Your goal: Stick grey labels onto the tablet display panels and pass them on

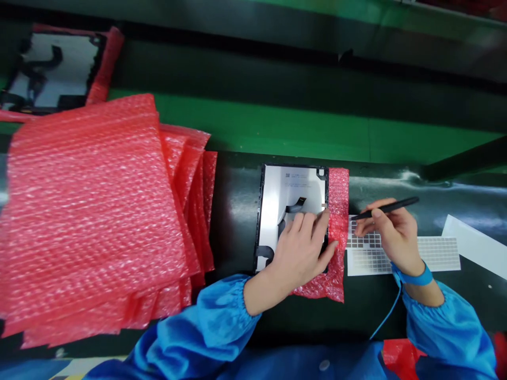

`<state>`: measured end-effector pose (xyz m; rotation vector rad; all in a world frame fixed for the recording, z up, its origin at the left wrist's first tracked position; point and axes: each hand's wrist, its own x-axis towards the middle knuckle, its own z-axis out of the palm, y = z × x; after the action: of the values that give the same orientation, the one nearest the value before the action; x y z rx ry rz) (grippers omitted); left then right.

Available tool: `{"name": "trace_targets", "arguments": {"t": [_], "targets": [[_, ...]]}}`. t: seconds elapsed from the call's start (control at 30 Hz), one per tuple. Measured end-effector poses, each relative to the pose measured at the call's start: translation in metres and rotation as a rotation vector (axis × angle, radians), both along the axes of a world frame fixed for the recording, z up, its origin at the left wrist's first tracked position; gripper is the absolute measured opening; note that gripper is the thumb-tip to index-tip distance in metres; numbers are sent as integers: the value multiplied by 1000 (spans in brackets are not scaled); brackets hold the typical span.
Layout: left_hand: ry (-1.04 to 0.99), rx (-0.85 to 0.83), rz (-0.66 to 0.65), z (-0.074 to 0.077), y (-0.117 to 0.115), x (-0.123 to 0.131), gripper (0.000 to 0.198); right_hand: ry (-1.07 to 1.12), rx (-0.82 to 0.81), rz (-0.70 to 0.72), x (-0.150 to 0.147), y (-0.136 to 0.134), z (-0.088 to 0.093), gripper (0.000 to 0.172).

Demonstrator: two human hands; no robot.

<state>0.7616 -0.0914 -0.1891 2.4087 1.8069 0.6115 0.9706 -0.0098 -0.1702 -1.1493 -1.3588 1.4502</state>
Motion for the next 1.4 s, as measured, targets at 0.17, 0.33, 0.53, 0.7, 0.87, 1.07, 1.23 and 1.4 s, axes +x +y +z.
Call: {"name": "trace_targets", "arguments": {"t": [0.17,0.33,0.53,0.7,0.87,1.07,1.23,1.4], "targets": [[-114,-15,-311,3,-36,11,52,-131,-21,13,36,-55,-5,14],[-40,-114,-458,-1,-53,15,69,-235,-22,63,51,-92,-17,9],[1,-170,-543,-4,-50,9,78,-337,44,83,53,-103,-23,9],[16,-173,-546,-3,-50,10,78,-396,57,104,55,-102,-23,10],[25,-195,-554,-4,-51,10,80,-435,48,110,55,-101,-23,16],[11,-193,-560,-5,-51,10,83,-431,47,131,53,-98,-19,22],[-10,-208,-544,-2,-50,11,84,-374,11,113,51,-96,-17,20],[-25,-221,-547,-3,-50,11,88,-298,-56,93,52,-94,-20,20]]}}
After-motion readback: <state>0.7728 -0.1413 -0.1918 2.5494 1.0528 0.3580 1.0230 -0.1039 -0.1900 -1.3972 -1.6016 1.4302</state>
